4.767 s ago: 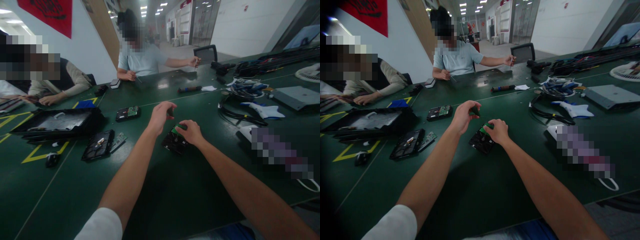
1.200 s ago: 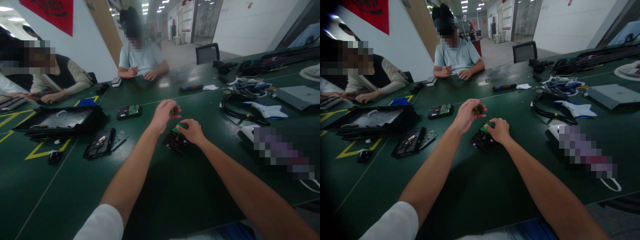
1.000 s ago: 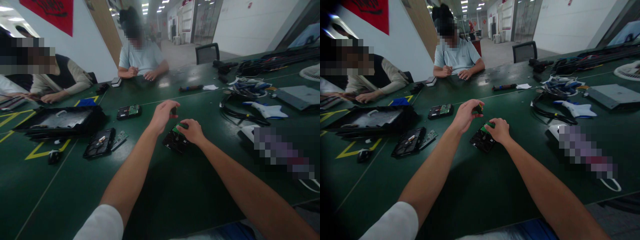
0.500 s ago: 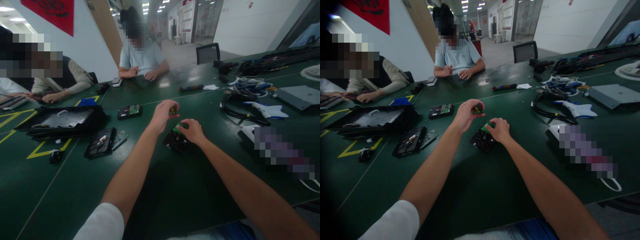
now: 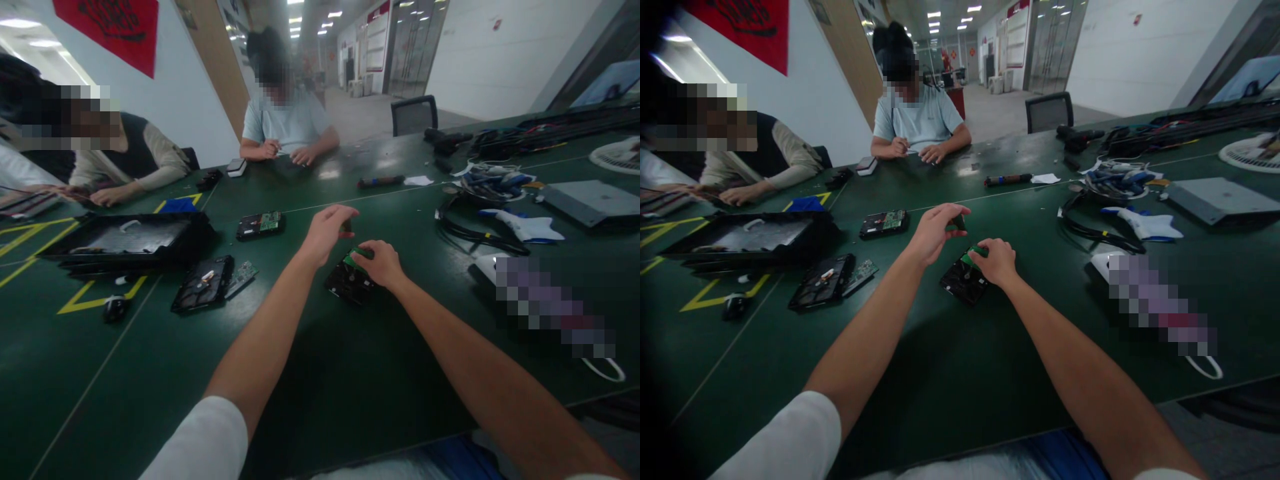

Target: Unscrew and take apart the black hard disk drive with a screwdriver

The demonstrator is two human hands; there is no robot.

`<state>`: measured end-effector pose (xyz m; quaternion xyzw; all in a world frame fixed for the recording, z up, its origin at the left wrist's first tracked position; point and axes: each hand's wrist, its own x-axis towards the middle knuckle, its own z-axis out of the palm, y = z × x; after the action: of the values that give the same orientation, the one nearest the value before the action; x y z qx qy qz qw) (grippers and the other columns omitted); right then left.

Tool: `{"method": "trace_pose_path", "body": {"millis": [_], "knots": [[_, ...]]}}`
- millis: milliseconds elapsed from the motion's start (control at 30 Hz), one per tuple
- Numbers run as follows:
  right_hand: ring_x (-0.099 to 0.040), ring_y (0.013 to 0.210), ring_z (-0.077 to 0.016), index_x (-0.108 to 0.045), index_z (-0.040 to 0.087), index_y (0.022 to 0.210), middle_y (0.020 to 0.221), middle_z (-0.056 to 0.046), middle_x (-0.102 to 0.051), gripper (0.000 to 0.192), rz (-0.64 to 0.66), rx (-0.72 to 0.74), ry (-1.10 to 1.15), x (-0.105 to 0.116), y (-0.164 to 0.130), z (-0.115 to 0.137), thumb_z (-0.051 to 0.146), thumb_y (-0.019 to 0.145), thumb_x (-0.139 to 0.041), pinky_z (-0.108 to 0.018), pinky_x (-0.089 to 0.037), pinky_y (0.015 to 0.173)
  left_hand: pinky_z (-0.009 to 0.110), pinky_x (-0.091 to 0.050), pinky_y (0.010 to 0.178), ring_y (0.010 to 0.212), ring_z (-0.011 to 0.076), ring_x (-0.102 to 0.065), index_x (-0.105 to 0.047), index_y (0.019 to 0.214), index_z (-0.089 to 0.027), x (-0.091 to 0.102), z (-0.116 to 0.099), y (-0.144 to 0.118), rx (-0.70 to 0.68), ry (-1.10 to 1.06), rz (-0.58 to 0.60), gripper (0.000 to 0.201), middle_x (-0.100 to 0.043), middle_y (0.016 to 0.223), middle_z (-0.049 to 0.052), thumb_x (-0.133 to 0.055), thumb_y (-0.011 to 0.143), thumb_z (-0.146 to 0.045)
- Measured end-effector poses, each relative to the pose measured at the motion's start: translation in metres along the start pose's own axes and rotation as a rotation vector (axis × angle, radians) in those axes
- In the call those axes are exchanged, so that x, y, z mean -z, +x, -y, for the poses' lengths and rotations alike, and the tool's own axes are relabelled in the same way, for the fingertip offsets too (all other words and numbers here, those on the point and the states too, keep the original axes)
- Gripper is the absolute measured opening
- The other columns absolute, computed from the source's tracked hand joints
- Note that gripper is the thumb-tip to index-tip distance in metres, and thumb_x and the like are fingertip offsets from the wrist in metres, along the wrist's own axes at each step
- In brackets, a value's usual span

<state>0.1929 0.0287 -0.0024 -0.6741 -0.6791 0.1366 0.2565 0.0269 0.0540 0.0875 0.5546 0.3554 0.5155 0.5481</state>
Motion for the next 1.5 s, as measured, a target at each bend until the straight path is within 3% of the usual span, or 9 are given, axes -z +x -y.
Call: {"method": "trace_pose_path", "body": {"millis": [367, 900, 1033, 1233, 1500], "knots": [[-0.066, 0.123, -0.0344, -0.078, 0.026, 0.128, 0.129, -0.011, -0.076, 0.04, 0.011, -0.007, -0.011, 0.0025, -0.002, 0.0018, 0.053, 0.1, -0.067, -0.048, -0.05, 0.101, 0.033, -0.064, 0.071, 0.087, 0.0187, -0.068, -0.063, 0.094, -0.02, -0.001, 0.0035, 0.0008, 0.034, -0.105, -0.022, 0.02, -0.068, 0.088, 0.004, -0.074, 0.087, -0.035], [-0.066, 0.124, -0.0323, -0.079, 0.026, 0.124, 0.132, -0.009, -0.076, 0.038, -0.002, -0.023, -0.013, -0.002, 0.0001, -0.0001, 0.053, 0.099, -0.07, -0.045, -0.049, 0.103, 0.025, -0.061, 0.066, 0.091, 0.0182, -0.063, -0.074, 0.093, -0.02, -0.0015, 0.0035, 0.0013, -0.014, 0.001, 0.002, 0.022, -0.065, 0.097, 0.005, -0.073, 0.087, -0.04], [-0.066, 0.125, -0.0339, -0.079, 0.026, 0.124, 0.132, -0.01, -0.076, 0.039, 0.004, -0.023, -0.011, -0.0008, -0.0003, 0.0008, 0.054, 0.099, -0.07, -0.046, -0.049, 0.103, 0.028, -0.062, 0.066, 0.086, 0.0183, -0.065, -0.068, 0.1, -0.021, -0.0041, 0.0023, 0.0, 0.021, -0.059, -0.023, 0.018, -0.066, 0.091, 0.004, -0.071, 0.087, -0.033], [-0.066, 0.125, -0.0335, -0.078, 0.027, 0.126, 0.131, -0.009, -0.076, 0.038, 0.01, -0.024, -0.01, 0.0018, -0.0017, 0.0019, 0.053, 0.1, -0.069, -0.046, -0.049, 0.103, 0.032, -0.063, 0.073, 0.09, 0.0198, -0.071, -0.065, 0.095, -0.02, -0.006, -0.0026, -0.0015, 0.039, -0.112, -0.009, 0.008, -0.071, 0.088, 0.006, -0.062, 0.091, -0.026], [-0.067, 0.123, -0.0313, -0.079, 0.026, 0.125, 0.133, -0.009, -0.076, 0.038, 0.009, -0.023, -0.014, -0.002, 0.0016, -0.0002, 0.053, 0.1, -0.07, -0.045, -0.051, 0.101, 0.023, -0.058, 0.065, 0.086, 0.0163, -0.063, -0.074, 0.09, -0.02, -0.0006, 0.0065, 0.0044, -0.065, 0.086, -0.026, 0.017, -0.067, 0.092, 0.005, -0.07, 0.093, -0.037]]}}
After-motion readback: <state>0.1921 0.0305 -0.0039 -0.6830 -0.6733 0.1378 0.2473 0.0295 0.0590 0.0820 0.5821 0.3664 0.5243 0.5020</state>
